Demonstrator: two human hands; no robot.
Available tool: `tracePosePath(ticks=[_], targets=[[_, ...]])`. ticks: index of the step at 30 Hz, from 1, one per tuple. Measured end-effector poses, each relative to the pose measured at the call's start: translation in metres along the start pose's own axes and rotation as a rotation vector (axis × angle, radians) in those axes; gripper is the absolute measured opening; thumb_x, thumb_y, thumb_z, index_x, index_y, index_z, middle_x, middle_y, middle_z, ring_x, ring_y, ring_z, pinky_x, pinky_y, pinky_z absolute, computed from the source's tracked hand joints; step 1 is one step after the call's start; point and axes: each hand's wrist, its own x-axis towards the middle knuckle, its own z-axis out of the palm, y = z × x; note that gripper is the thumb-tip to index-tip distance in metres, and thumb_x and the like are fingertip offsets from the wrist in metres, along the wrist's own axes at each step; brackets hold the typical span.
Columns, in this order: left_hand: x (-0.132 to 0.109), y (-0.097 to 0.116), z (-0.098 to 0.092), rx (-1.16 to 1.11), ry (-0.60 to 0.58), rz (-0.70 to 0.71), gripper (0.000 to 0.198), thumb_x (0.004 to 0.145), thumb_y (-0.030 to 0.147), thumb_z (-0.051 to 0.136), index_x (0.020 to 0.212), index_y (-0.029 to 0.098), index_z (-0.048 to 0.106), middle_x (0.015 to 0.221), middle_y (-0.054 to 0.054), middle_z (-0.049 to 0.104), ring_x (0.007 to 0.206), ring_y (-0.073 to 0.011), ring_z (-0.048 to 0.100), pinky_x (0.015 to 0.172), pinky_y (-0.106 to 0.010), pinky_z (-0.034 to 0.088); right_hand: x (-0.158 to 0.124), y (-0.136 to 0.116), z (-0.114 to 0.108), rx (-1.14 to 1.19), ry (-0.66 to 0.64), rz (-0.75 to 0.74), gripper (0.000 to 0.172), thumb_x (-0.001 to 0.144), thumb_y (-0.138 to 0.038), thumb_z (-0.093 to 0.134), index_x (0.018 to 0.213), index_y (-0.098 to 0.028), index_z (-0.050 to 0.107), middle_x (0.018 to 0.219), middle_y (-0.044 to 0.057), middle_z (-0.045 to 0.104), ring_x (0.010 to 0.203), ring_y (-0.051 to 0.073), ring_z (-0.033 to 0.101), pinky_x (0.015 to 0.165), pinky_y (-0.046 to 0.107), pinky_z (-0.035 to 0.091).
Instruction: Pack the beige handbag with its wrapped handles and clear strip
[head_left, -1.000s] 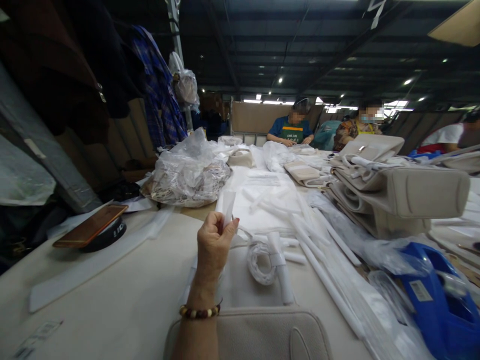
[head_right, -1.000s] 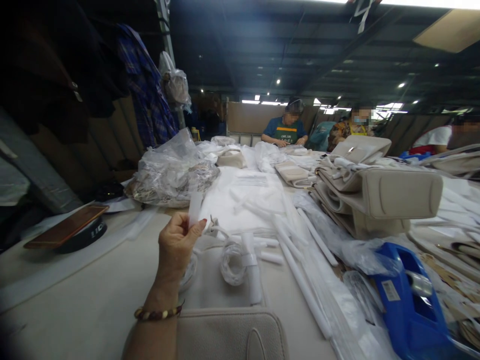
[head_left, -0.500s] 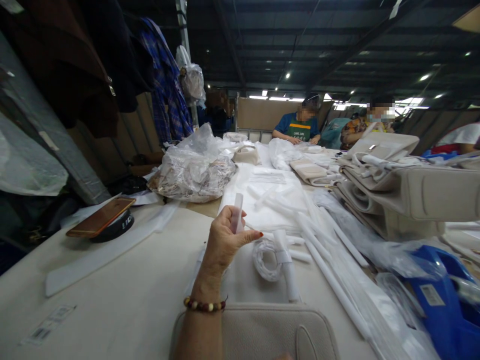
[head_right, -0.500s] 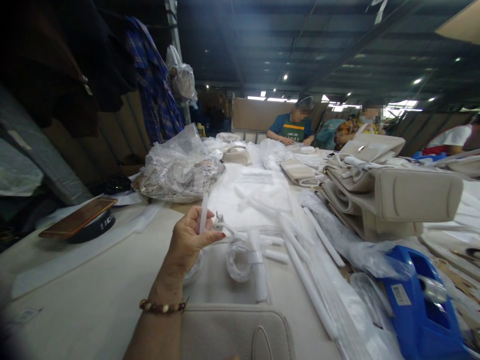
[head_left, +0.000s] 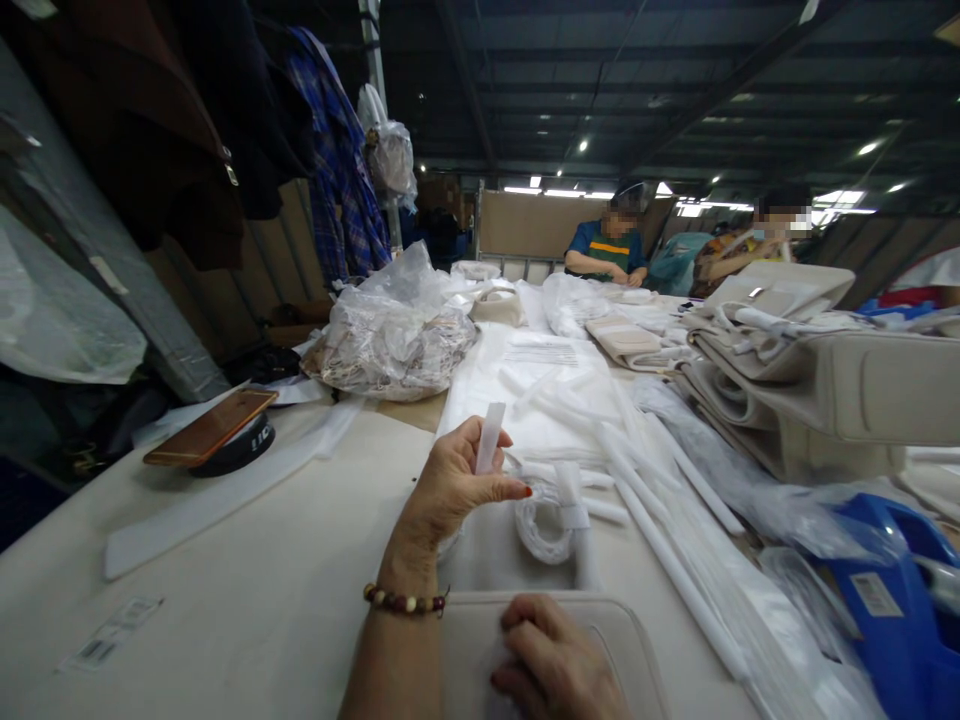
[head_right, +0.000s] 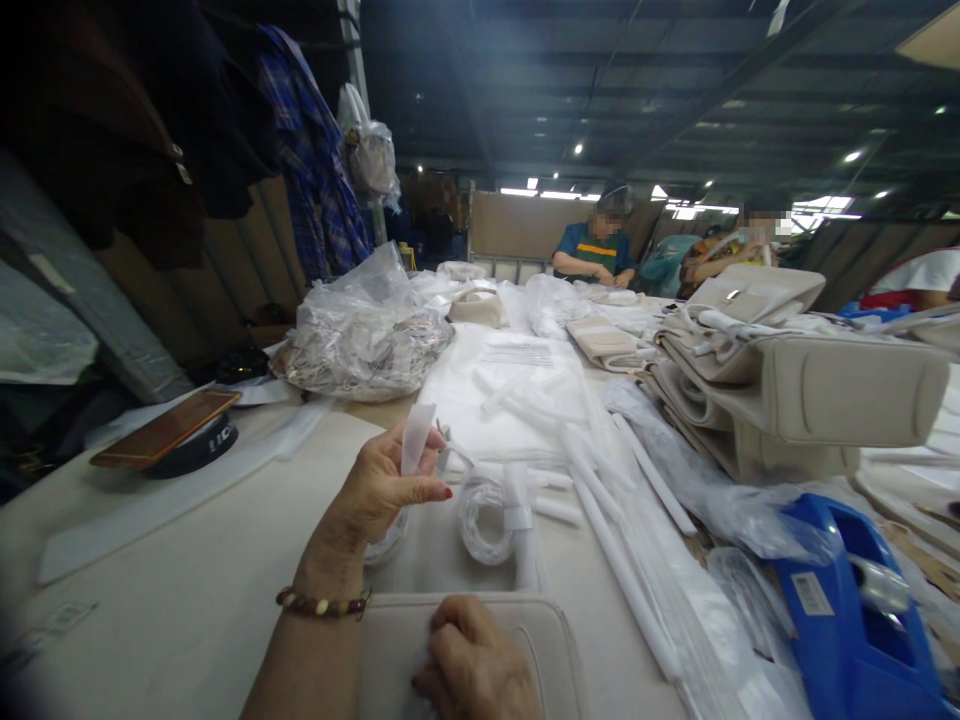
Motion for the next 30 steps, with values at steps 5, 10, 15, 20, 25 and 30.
tracePosePath(ticks=[5,10,15,20,25,30], targets=[[-0.024,-0.006,0.012,0.253,0.066,-0.097,0.036,0.056,0.024,0.081,0.077,0.017,0.053,0.054,0.011,0.039,0.051,-0.0064,0.032,0.048,-0.017,0.027,0.015,0.018,0.006,-0.186,0.049,-0.278,0.014,0.075,-0.008,0.055,0.081,-0.02,0.055,0.091,0.002,0.058,0.081,0.013,0.059,0.073,0.02,0.047],[-0.082,-0.045,0.025,0.641,0.196,-0.052,0.015,0.063,0.016,0.067,0.074,0.017,0.057,0.063,0.005,0.056,0.058,-0.0114,0.05,0.057,-0.02,0.038,0.008,0.027,0.019,-0.139,0.231,-0.35,0.024,0.08,-0.013,0.056,0.101,-0.025,0.06,0.108,0.005,0.061,0.091,0.018,0.063,0.076,0.023,0.054],[-0.114,-0.069,0.019,0.692,0.207,0.098,0.008,0.079,0.024,0.057,0.084,0.019,0.06,0.07,0.002,0.062,0.06,-0.0122,0.058,0.058,-0.019,0.045,0.008,0.034,0.027,-0.118,0.289,-0.475,0.019,0.09,-0.017,0.05,0.098,-0.025,0.065,0.13,0.008,0.055,0.097,0.018,0.065,0.082,0.025,0.055],[-0.124,-0.061,0.014,0.673,0.058,0.139,0.016,0.082,0.03,0.058,0.096,0.022,0.057,0.074,0.004,0.061,0.062,-0.0103,0.059,0.059,-0.017,0.045,0.014,0.032,0.023,-0.102,0.27,-0.584,0.021,0.09,-0.024,0.051,0.105,-0.023,0.064,0.121,0.009,0.061,0.108,0.02,0.061,0.089,0.024,0.052],[-0.135,-0.055,-0.014,0.596,-0.09,0.215,0.041,0.083,0.05,0.06,0.116,0.025,0.056,0.1,-0.001,0.067,0.09,-0.0164,0.065,0.079,-0.019,0.051,0.007,0.02,0.009,-0.046,0.188,-0.597,0.023,0.088,-0.014,0.051,0.105,-0.022,0.064,0.112,0.008,0.063,0.103,0.015,0.062,0.086,0.017,0.05],[-0.123,-0.042,-0.035,0.707,-0.02,0.196,0.042,0.092,0.016,0.037,0.131,0.028,0.047,0.123,-0.003,0.062,0.107,-0.0153,0.061,0.091,-0.024,0.051,0.004,0.023,0.009,-0.008,0.263,-0.593,0.021,0.082,-0.004,0.051,0.092,-0.018,0.063,0.104,0.009,0.063,0.093,0.013,0.065,0.081,0.014,0.05]])
